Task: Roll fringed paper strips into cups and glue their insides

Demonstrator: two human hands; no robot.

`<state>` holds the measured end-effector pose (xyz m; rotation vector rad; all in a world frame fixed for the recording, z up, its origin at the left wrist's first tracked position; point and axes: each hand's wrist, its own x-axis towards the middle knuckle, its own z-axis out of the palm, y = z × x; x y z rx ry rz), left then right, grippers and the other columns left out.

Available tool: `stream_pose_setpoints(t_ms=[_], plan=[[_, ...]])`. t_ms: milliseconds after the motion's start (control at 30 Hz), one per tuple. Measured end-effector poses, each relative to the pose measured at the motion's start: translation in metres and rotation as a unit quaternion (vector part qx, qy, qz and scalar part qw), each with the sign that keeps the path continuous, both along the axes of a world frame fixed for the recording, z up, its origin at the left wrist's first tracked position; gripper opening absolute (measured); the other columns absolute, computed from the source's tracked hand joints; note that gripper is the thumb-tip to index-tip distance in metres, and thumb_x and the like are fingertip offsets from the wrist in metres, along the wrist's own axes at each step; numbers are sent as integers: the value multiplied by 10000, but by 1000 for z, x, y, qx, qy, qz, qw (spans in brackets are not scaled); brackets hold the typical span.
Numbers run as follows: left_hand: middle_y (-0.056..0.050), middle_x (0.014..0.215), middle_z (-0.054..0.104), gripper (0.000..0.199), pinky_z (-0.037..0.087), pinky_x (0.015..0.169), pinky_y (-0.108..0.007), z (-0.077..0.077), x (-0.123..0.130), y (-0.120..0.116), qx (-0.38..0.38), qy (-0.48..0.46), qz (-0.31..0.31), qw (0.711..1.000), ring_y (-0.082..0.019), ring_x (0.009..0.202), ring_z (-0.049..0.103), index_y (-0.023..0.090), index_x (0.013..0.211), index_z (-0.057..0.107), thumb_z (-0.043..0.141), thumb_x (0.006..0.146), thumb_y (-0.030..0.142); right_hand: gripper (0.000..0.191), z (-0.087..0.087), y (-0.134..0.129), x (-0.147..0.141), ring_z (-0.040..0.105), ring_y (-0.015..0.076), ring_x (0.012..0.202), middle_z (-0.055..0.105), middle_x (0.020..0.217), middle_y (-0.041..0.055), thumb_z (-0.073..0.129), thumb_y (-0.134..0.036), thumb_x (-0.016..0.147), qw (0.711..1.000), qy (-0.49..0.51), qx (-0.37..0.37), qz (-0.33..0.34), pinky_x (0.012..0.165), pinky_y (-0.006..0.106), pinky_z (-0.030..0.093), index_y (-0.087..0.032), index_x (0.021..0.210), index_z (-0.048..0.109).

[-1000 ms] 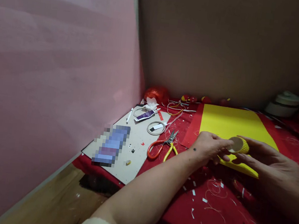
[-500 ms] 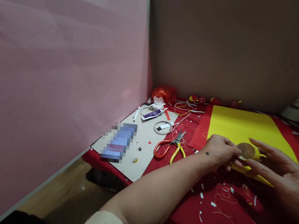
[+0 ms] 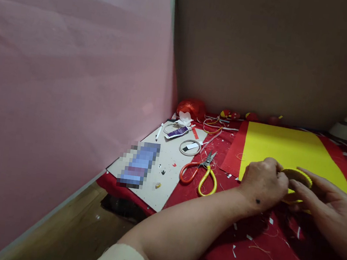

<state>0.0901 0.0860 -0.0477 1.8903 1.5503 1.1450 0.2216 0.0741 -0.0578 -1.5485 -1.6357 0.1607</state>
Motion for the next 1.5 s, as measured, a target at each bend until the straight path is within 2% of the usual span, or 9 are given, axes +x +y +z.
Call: stream_pose_setpoints(t_ms=[100, 167, 367, 600, 767, 967, 1333, 1500], plan=[[-79, 860, 693, 246, 494, 750, -281, 4, 1, -5, 19, 58, -9, 998, -185, 794, 639, 142, 940, 616, 460, 769, 224, 621, 2, -1, 0, 672, 287, 745, 721, 875, 75, 412, -548, 617, 996, 4, -91, 11, 613, 377, 502, -211, 1074, 663], [-87, 883, 695, 272, 492, 754, -276, 5, 1, -6, 23, 72, -16, 997, -187, 808, 642, 128, 977, 607, 454, 773, 224, 674, 7, -2, -2, 659, 295, 756, 714, 872, 87, 387, -521, 597, 992, 5, -126, -9, 635, 387, 479, -197, 1135, 631], [-81, 890, 698, 321, 494, 759, -279, 0, 2, -4, 21, 78, -22, 996, -190, 806, 646, 129, 1047, 580, 450, 769, 221, 708, 15, -3, -9, 597, 276, 590, 646, 610, 61, 347, -468, 550, 989, -14, -135, -59, 536, 355, 419, -186, 1131, 640], [-82, 901, 696, 300, 489, 752, -265, 3, 2, -6, 16, 84, -8, 996, -187, 820, 644, 141, 1031, 585, 441, 772, 188, 710, 16, -3, -14, 604, 266, 608, 673, 733, 71, 392, -475, 506, 984, 31, -167, -56, 567, 351, 429, -192, 1109, 638], [-97, 899, 697, 322, 492, 742, -280, 2, 2, -6, 14, 92, -13, 996, -203, 818, 649, 126, 1054, 576, 435, 774, 201, 660, 13, -2, -15, 614, 289, 728, 689, 849, 89, 373, -452, 521, 990, 8, -130, -54, 611, 359, 429, -190, 1056, 656], [-106, 900, 697, 350, 494, 749, -281, -1, 3, -5, 14, 98, -21, 995, -207, 826, 651, 115, 1077, 570, 438, 762, 193, 689, 11, -2, -15, 623, 287, 735, 688, 845, 103, 373, -436, 527, 990, 17, -127, -56, 620, 359, 437, -165, 1104, 635], [-109, 915, 694, 352, 497, 757, -291, -1, 2, -5, 20, 93, -19, 995, -215, 845, 652, 123, 1080, 575, 430, 769, 197, 602, 14, -4, -17, 633, 279, 755, 697, 845, 93, 385, -452, 526, 992, 38, -118, -38, 654, 356, 456, -185, 989, 661], [-114, 916, 693, 351, 498, 752, -302, 0, 2, -5, 21, 94, -21, 995, -222, 847, 652, 120, 1081, 576, 433, 768, 188, 559, 13, -3, -16, 626, 280, 738, 697, 824, 92, 372, -440, 542, 994, 16, -99, -37, 636, 358, 450, -194, 951, 663]])
